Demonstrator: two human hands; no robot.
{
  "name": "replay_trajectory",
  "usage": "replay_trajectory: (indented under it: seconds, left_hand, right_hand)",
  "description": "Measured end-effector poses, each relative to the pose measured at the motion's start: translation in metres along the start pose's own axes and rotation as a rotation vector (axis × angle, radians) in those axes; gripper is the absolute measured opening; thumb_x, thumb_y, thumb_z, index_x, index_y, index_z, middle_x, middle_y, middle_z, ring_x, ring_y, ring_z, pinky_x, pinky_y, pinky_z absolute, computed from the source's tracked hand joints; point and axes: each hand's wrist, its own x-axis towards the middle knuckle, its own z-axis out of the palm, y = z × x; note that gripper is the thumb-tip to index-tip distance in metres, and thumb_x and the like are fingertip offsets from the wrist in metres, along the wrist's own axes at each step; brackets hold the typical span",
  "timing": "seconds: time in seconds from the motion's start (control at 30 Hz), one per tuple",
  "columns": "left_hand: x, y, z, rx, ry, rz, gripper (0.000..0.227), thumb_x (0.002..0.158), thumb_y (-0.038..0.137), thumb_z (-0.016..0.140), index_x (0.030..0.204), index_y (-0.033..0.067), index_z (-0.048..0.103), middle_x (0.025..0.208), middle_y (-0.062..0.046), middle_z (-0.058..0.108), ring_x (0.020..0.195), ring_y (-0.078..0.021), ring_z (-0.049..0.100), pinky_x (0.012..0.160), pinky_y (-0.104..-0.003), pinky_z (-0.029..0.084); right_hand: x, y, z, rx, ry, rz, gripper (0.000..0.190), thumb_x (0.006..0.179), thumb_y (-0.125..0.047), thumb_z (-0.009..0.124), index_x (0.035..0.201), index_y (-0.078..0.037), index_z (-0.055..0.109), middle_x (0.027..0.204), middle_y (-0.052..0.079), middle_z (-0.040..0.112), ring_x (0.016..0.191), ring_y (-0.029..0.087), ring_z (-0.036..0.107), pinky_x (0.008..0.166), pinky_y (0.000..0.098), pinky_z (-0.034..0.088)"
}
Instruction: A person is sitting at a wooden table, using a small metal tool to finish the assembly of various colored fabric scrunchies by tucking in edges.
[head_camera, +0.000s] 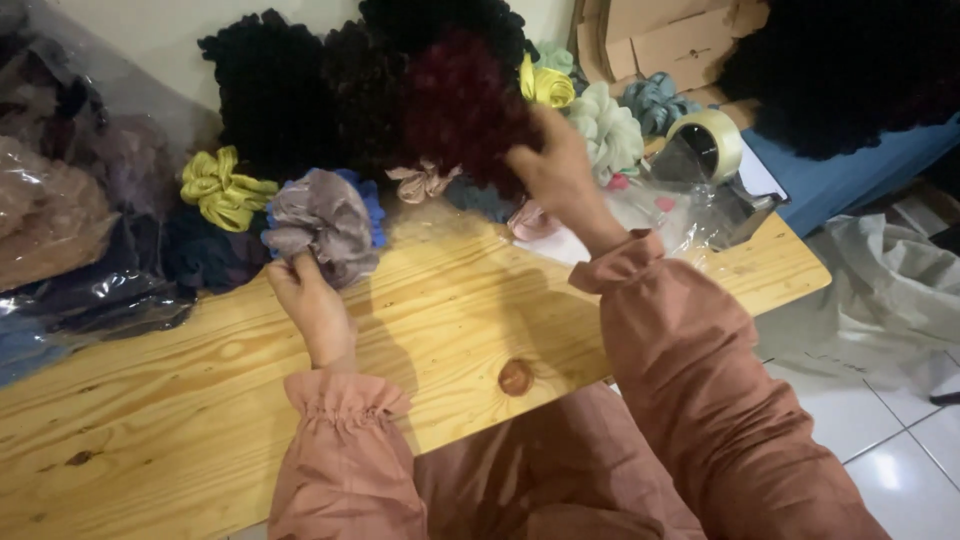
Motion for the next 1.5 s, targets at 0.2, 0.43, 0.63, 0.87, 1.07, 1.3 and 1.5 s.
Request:
replay_trajectory:
  seconds: [0.2,0.43,0.63,0.87,1.07,1.3,1.5]
  left_hand:
    - [-0.028,0.059,0.011,0.426,-0.184,0.719,0.032,0.087,0.002,0.072,0.114,-0.0026,0.055,0.117,-0.023,0.057,0.111,-0.0390,0.054,0.099,-0.045,0.041]
    - [-0.075,0.096,0.024,0.134,-0.519,0.298,0.044,0.104,0.044,0.055,0.135,0.0128,0.058,0.109,-0.008,0.063,0.100,-0.0157,0.056,0.093,-0.031,0.044]
    - [-0.091,0.124,0.029,-0.187,-0.520,-0.388,0.084,0.093,0.060,0.058,0.150,0.0009,0.039,0.152,-0.024,0.041,0.138,-0.0351,0.045,0.117,-0.053,0.037]
    - [-0.086,0.122,0.034,-0.241,-0.506,-0.464,0.072,0.091,0.050,0.062,0.143,0.0025,0.046,0.144,-0.019,0.048,0.131,-0.0302,0.050,0.113,-0.047,0.042]
    - [-0.084,0.122,0.033,-0.259,-0.451,-0.496,0.063,0.089,0.043,0.064,0.136,0.0038,0.052,0.137,-0.014,0.054,0.126,-0.0264,0.055,0.109,-0.043,0.046]
    - [-0.074,0.121,0.037,-0.293,-0.330,-0.519,0.052,0.086,0.033,0.067,0.129,0.0052,0.059,0.129,-0.009,0.061,0.118,-0.0216,0.060,0.105,-0.038,0.051]
    - [-0.069,0.119,0.039,-0.328,-0.262,-0.544,0.044,0.084,0.025,0.069,0.123,0.0064,0.065,0.122,-0.005,0.067,0.113,-0.0178,0.065,0.102,-0.034,0.055]
  right_hand:
    - [-0.003,-0.037,-0.023,0.180,-0.046,0.046,0.026,0.089,0.002,0.062,0.115,-0.003,0.060,0.101,0.008,0.068,0.093,0.018,0.066,0.082,0.0289,0.058]
    - [-0.058,0.000,0.039,-0.312,-0.209,-0.399,0.061,0.078,-0.023,0.080,0.132,-0.003,0.058,0.132,0.028,0.058,0.126,0.049,0.053,0.109,0.0557,0.044]
    - [-0.088,-0.020,0.053,-0.109,-0.628,-0.469,0.064,0.092,-0.031,0.070,0.146,-0.008,0.043,0.148,0.026,0.044,0.132,0.052,0.049,0.110,0.0587,0.045]
    - [-0.047,0.029,0.018,-0.830,-0.144,-0.197,0.087,0.075,-0.045,0.087,0.148,-0.019,0.048,0.150,0.017,0.042,0.134,0.045,0.043,0.108,0.0608,0.040]
    - [-0.030,0.121,0.014,-0.864,-0.311,0.019,0.050,0.071,-0.033,0.087,0.114,-0.015,0.068,0.120,0.013,0.057,0.105,0.041,0.061,0.080,0.0543,0.058]
    - [0.006,0.084,-0.033,-0.558,-0.133,0.274,0.027,0.078,-0.038,0.078,0.095,-0.018,0.072,0.092,0.011,0.073,0.092,0.039,0.070,0.078,0.0503,0.056]
    - [0.029,0.054,-0.067,0.058,0.046,0.244,0.015,0.094,-0.010,0.065,0.080,-0.015,0.061,0.074,0.000,0.062,0.069,0.010,0.062,0.066,0.0262,0.053]
